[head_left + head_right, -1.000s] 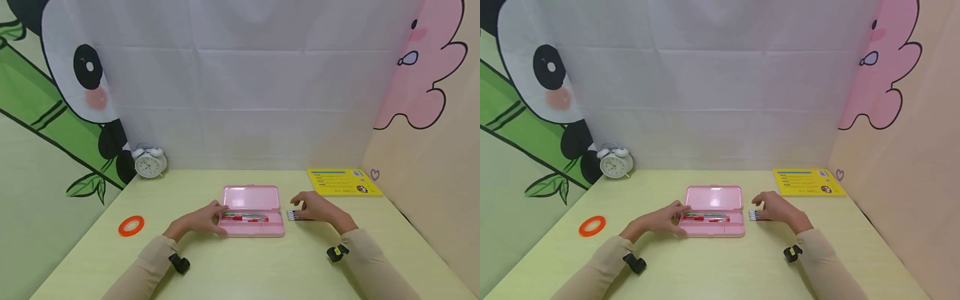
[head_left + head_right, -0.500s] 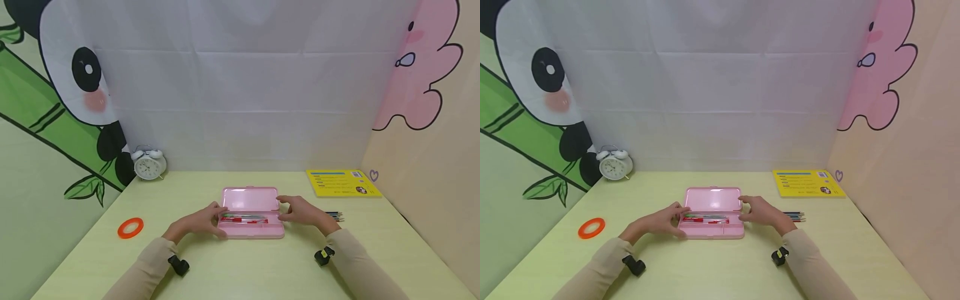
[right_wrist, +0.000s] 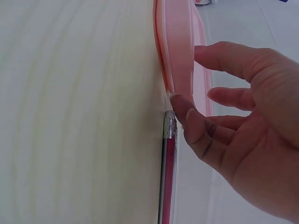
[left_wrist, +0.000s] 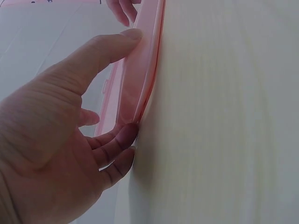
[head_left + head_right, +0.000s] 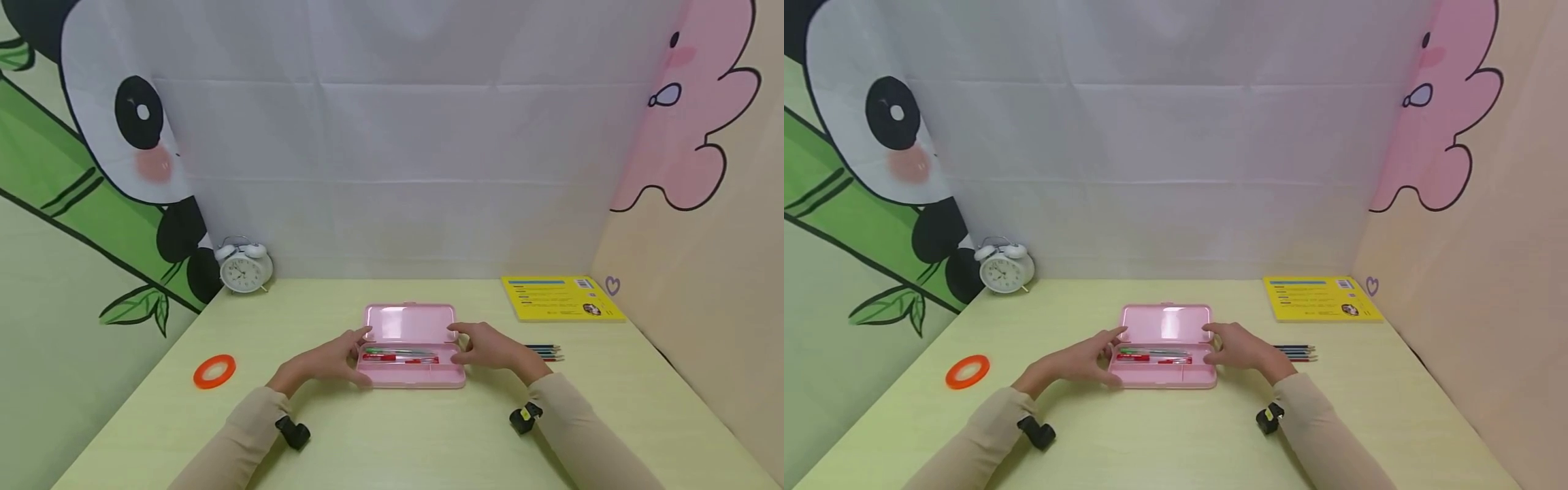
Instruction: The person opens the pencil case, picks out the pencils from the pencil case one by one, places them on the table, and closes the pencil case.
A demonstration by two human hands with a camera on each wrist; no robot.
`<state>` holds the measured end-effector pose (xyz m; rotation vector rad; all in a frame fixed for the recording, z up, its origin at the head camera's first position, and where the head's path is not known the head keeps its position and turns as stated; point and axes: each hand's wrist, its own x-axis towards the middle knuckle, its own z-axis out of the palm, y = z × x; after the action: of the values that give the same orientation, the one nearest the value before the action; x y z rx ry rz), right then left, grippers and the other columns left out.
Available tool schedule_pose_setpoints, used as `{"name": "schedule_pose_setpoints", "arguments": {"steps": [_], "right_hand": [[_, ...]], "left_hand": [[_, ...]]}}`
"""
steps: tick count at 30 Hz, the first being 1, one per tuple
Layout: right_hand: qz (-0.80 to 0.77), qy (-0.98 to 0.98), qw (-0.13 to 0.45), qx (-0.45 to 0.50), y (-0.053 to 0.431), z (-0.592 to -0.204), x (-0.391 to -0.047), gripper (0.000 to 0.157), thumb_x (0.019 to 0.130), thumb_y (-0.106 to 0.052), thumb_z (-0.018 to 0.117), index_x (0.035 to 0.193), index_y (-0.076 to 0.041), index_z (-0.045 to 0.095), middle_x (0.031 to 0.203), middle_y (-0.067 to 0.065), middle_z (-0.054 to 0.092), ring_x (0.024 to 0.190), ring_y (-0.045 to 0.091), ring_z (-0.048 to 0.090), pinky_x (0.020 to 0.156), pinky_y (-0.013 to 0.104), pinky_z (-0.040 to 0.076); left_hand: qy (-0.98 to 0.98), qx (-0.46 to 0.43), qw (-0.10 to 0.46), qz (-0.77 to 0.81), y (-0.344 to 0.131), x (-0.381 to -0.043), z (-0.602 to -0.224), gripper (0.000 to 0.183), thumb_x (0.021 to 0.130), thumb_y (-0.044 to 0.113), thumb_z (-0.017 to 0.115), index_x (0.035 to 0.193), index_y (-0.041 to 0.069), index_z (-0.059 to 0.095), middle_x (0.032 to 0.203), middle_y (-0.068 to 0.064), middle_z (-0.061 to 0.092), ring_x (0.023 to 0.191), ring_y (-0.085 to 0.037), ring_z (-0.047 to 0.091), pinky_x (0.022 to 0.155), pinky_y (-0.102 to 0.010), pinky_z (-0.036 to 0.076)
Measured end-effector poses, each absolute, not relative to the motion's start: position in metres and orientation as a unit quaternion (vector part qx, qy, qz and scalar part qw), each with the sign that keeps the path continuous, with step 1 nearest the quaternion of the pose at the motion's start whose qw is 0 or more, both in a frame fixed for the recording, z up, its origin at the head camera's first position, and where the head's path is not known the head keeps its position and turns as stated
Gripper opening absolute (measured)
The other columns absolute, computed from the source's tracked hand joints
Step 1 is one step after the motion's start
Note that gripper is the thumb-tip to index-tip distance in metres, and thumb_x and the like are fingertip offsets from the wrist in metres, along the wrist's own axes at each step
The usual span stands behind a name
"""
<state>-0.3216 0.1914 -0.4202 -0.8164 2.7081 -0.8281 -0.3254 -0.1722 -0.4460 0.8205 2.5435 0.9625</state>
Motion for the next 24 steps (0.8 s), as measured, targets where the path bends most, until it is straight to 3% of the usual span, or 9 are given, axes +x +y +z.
{"name": "schedule_pose_setpoints", "arguments": {"steps": [6,13,19,24], "right_hand": [[-0.293,0.909,0.108,-0.275,0.188,-0.42,-0.321,0.067,0.089,-0.022,0.078,0.145,-0.002,0.048,0.09,0.003,0.064,0.075,0.018,0.059,0.069,0.03,0.049],[-0.304,0.903,0.113,-0.282,0.184,-0.421,-0.318,0.064,0.088,-0.014,0.076,0.144,0.002,0.048,0.096,0.006,0.065,0.081,0.02,0.06,0.074,0.032,0.051],[-0.323,0.903,0.108,-0.264,0.18,-0.423,-0.317,0.063,0.089,-0.014,0.077,0.143,0.003,0.048,0.125,0.014,0.062,0.096,0.023,0.062,0.084,0.037,0.053],[-0.335,0.903,0.11,-0.246,0.176,-0.421,-0.316,0.06,0.09,-0.013,0.075,0.142,0.002,0.049,0.132,0.016,0.058,0.102,0.026,0.062,0.089,0.041,0.052]], "left_hand": [[0.877,0.274,0.155,0.362,-0.172,-0.323,-0.439,0.128,0.075,0.036,0.089,0.161,0.01,-0.002,0.128,-0.011,0.05,0.108,-0.022,0.054,0.096,-0.043,0.045],[0.871,0.263,0.165,0.381,-0.174,-0.325,-0.439,0.129,0.073,0.032,0.091,0.16,0.014,-0.002,0.125,-0.012,0.05,0.106,-0.023,0.055,0.093,-0.041,0.046],[0.868,0.257,0.168,0.39,-0.176,-0.328,-0.44,0.128,0.073,0.03,0.091,0.16,0.019,-0.002,0.125,-0.012,0.048,0.106,-0.024,0.056,0.092,-0.042,0.046],[0.869,0.25,0.171,0.392,-0.176,-0.329,-0.439,0.129,0.072,0.032,0.092,0.161,0.019,-0.002,0.126,-0.012,0.048,0.107,-0.025,0.055,0.093,-0.042,0.046]]}}
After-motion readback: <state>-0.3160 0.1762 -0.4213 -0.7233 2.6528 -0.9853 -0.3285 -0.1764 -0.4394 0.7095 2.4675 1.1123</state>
